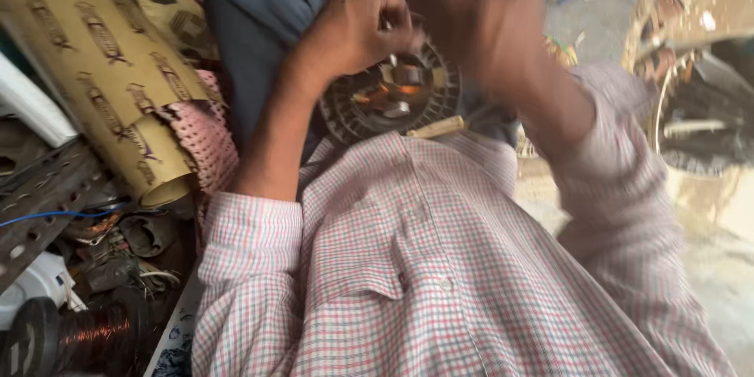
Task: The person sits on the ground with a fan motor on their lap and hand-winds copper wire around the motor stator, rotating the motor and guiding the wire turn by turn. They reposition the motor and adjust the wound coils as they work.
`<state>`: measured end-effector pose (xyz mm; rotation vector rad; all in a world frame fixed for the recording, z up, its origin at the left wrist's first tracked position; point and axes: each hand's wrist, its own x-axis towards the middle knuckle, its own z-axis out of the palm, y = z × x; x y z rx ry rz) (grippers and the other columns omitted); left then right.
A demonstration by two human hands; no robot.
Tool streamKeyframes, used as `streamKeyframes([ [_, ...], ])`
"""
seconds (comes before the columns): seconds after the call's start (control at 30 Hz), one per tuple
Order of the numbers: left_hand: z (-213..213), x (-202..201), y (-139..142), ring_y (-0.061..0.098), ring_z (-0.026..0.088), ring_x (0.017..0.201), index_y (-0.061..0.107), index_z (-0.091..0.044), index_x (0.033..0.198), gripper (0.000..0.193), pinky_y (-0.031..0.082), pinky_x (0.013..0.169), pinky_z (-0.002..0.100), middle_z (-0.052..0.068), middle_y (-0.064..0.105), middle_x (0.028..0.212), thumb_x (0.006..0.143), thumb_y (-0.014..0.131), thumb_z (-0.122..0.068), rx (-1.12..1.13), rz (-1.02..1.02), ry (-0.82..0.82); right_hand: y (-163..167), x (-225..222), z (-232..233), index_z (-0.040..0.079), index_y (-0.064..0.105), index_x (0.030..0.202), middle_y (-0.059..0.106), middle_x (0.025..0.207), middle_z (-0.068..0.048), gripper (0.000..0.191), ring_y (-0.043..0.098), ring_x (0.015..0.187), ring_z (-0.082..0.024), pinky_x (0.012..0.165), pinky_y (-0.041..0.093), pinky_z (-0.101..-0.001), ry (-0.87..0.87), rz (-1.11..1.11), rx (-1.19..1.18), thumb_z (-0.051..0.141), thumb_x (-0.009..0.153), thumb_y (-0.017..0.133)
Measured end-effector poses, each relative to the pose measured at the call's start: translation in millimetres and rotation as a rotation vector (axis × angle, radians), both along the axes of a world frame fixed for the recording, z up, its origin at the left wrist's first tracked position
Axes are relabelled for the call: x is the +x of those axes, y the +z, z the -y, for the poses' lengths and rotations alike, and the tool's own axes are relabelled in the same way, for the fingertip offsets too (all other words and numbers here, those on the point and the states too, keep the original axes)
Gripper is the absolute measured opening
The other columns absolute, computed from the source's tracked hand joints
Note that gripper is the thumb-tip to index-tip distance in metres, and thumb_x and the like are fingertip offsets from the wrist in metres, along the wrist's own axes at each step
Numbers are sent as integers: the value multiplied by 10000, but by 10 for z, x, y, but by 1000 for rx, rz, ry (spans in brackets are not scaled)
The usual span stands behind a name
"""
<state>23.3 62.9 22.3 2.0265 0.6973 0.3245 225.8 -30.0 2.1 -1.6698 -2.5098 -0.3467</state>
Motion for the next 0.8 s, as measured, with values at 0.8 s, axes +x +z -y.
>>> streamKeyframes([
  [0.8,200,-89,485,675,294,1166,751,-85,999,120,581,1000,431,109,649,1221,910,727,-161,-263,219,106,616,-229,666,93,752,995,702,948,-84,148,648,751,-234,683,520,-422,278,-501,-316,141,856,767],
])
